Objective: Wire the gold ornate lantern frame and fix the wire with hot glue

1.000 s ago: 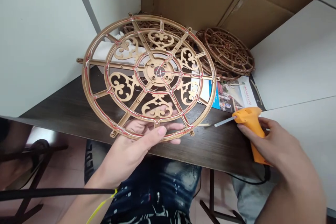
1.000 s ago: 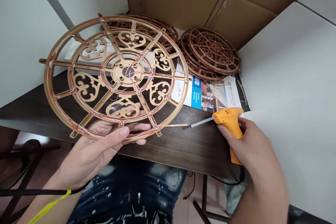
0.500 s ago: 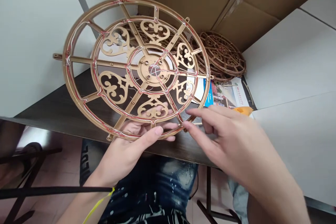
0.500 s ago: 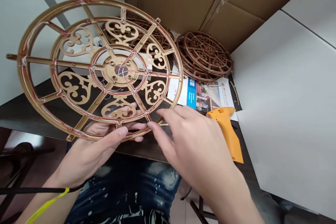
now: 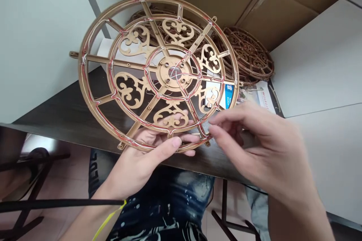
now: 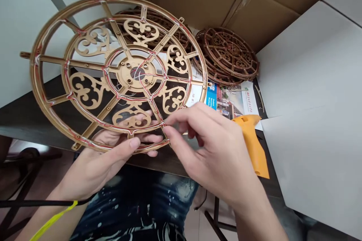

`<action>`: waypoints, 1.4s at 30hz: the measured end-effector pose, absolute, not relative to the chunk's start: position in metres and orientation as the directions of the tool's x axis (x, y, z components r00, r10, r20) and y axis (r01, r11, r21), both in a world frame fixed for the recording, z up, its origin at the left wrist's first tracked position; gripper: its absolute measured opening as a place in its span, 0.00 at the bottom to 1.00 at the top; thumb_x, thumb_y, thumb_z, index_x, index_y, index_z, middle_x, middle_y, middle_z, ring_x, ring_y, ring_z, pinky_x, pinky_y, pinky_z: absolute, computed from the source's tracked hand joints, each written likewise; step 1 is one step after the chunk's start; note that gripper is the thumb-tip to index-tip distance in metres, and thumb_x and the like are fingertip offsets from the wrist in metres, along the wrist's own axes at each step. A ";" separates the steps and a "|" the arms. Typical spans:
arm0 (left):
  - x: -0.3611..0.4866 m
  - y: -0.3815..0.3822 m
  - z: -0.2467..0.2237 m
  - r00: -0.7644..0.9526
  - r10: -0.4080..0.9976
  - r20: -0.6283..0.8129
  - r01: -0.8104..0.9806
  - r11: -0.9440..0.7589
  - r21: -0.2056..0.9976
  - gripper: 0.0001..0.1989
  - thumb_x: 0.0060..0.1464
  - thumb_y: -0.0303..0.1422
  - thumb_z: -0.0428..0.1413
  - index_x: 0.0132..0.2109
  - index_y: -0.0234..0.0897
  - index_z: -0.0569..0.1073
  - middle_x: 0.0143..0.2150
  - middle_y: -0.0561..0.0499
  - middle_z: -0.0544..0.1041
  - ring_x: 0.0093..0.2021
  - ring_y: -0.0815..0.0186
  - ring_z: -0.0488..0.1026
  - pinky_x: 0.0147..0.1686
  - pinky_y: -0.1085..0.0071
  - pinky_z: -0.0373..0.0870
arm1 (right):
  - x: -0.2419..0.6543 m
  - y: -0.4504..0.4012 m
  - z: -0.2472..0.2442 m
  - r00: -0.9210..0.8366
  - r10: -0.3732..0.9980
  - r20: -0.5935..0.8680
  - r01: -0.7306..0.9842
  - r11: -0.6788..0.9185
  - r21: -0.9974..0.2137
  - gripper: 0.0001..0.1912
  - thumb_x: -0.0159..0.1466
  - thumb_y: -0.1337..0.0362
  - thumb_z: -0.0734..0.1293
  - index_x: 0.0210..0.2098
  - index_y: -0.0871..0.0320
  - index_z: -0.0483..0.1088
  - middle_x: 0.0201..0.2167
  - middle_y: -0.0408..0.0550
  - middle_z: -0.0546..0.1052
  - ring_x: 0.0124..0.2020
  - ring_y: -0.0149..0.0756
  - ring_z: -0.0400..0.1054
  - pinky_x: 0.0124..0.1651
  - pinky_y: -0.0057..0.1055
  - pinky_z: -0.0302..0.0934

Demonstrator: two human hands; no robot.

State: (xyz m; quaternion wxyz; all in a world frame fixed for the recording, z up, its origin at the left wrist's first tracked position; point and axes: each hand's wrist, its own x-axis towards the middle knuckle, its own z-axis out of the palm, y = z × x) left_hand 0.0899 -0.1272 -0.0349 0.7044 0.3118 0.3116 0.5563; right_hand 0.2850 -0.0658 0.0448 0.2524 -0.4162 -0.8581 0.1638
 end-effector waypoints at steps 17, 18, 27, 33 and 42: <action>0.088 -0.121 -0.030 0.163 0.984 -0.075 -0.388 0.134 0.912 0.11 0.69 0.31 0.58 0.53 0.45 0.82 0.55 0.55 0.84 0.46 0.69 0.83 0.55 0.71 0.80 | 0.259 -0.025 0.073 -0.781 0.620 -0.077 0.623 0.782 -0.023 0.06 0.64 0.64 0.66 0.29 0.53 0.69 0.22 0.41 0.72 0.22 0.35 0.64 0.27 0.34 0.50; 0.088 -0.121 -0.030 0.172 0.982 -0.081 -0.413 0.147 0.899 0.11 0.69 0.31 0.58 0.53 0.45 0.82 0.55 0.55 0.84 0.47 0.68 0.83 0.54 0.71 0.81 | 0.257 -0.024 0.074 -0.811 0.582 -0.061 0.581 0.813 0.040 0.07 0.62 0.65 0.67 0.28 0.53 0.67 0.22 0.41 0.71 0.20 0.35 0.62 0.25 0.34 0.47; 0.084 -0.126 -0.033 0.245 0.961 -0.126 -0.477 0.233 0.848 0.12 0.69 0.30 0.57 0.54 0.43 0.81 0.57 0.52 0.83 0.53 0.61 0.82 0.54 0.65 0.83 | 0.245 -0.019 0.072 -0.954 0.300 0.005 0.293 0.929 0.226 0.14 0.51 0.67 0.72 0.21 0.53 0.61 0.16 0.40 0.64 0.14 0.29 0.46 0.22 0.32 0.33; 0.080 -0.119 -0.032 0.386 0.912 -0.141 -0.524 0.342 0.780 0.15 0.68 0.28 0.58 0.58 0.41 0.79 0.60 0.46 0.81 0.56 0.55 0.82 0.52 0.62 0.84 | 0.230 -0.006 0.080 -0.887 0.396 -0.238 0.375 0.918 0.129 0.15 0.47 0.67 0.74 0.15 0.55 0.62 0.09 0.36 0.54 0.12 0.23 0.39 0.18 0.30 0.36; 0.081 -0.120 -0.034 0.400 0.905 -0.143 -0.587 0.373 0.719 0.12 0.66 0.28 0.60 0.55 0.35 0.79 0.56 0.42 0.84 0.54 0.53 0.82 0.51 0.63 0.85 | 0.228 0.004 0.088 -0.833 0.368 -0.412 0.433 0.898 -0.073 0.06 0.58 0.63 0.72 0.24 0.51 0.78 0.17 0.38 0.73 0.18 0.29 0.62 0.21 0.27 0.49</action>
